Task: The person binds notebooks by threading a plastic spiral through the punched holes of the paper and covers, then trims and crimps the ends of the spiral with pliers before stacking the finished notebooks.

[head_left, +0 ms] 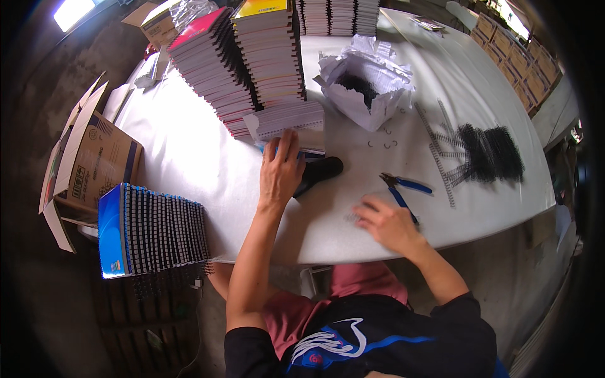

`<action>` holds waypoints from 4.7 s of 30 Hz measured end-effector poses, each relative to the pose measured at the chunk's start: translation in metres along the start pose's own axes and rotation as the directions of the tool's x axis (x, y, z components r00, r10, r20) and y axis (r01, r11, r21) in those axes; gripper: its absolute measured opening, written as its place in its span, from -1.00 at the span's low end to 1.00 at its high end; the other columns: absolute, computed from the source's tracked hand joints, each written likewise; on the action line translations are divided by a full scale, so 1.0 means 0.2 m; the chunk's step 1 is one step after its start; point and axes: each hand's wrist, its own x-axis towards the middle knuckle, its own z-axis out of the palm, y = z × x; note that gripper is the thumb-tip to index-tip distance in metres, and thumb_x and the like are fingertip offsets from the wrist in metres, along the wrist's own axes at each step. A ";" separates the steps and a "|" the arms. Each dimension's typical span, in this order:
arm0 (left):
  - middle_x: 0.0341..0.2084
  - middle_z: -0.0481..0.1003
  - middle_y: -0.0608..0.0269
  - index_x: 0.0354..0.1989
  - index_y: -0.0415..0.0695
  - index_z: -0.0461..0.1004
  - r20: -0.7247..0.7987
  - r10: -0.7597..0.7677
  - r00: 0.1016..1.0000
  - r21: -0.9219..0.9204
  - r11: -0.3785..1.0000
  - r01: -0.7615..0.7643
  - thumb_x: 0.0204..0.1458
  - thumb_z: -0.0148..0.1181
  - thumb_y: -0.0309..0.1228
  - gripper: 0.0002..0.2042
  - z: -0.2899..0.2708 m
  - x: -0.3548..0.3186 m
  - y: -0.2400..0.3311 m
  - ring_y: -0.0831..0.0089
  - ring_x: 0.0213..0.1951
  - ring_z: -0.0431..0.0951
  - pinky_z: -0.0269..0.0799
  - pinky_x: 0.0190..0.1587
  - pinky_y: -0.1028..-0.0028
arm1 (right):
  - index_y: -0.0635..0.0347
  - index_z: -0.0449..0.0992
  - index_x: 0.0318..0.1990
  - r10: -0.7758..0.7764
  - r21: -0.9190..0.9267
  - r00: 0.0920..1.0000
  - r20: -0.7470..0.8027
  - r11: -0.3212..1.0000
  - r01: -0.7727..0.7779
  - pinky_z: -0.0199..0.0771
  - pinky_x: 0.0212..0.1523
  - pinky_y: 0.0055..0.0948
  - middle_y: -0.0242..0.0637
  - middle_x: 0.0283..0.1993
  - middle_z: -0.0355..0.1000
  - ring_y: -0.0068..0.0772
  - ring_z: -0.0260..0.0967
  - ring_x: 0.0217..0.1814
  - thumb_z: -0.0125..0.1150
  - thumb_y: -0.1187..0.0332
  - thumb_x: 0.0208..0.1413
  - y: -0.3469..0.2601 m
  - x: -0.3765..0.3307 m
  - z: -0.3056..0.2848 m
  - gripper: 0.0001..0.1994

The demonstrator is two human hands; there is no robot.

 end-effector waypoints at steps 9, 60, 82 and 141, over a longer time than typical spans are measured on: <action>0.09 0.29 0.08 0.07 -0.29 0.35 0.011 0.009 1.000 0.025 1.000 -0.009 -0.18 0.25 -0.48 -0.46 -0.03 -0.05 0.00 0.10 0.04 0.31 0.30 0.12 0.23 | 0.07 0.48 -0.01 -0.053 0.177 0.898 -0.436 0.974 0.143 0.43 -0.05 -0.20 -0.26 0.07 0.33 -0.08 0.42 -0.05 0.22 0.43 -0.03 0.01 0.48 -0.17 -0.65; -0.07 0.41 0.29 0.12 -0.05 0.18 0.468 -0.433 0.770 -0.710 -0.703 0.036 0.15 0.08 -0.41 -0.63 -0.34 -0.18 0.33 0.46 -0.08 0.47 0.45 -0.02 0.39 | 0.36 0.43 0.06 -0.341 0.900 0.938 -0.056 0.389 0.195 0.09 -0.55 -0.69 -0.54 -0.55 0.27 -0.75 0.10 -0.56 0.53 0.19 -0.25 -0.22 0.49 -0.30 -0.32; 0.13 0.27 0.15 0.30 -0.10 -0.02 0.510 -0.085 0.856 -0.527 -0.818 0.232 0.13 0.04 -0.06 -0.35 -0.28 -0.29 0.36 0.28 0.14 0.34 0.26 0.20 0.24 | 0.08 0.54 -0.19 -0.205 0.286 0.924 -0.323 0.910 0.301 0.47 -0.15 -0.32 -0.15 -0.11 0.35 -0.15 0.42 -0.19 0.30 0.55 -0.20 -0.43 0.39 -0.34 -0.68; -0.23 0.33 0.35 -0.46 0.05 0.40 -0.201 -0.430 0.880 0.064 0.891 0.450 -0.43 0.32 0.04 -0.58 -0.33 -0.36 0.37 0.22 -0.04 0.23 -0.02 -0.03 0.01 | 0.10 0.47 0.04 -0.026 0.629 0.989 -0.149 0.769 0.115 0.40 -0.16 -0.47 -0.19 -0.14 0.46 -0.32 0.39 -0.25 0.09 0.42 0.14 -0.11 0.47 -0.26 -0.71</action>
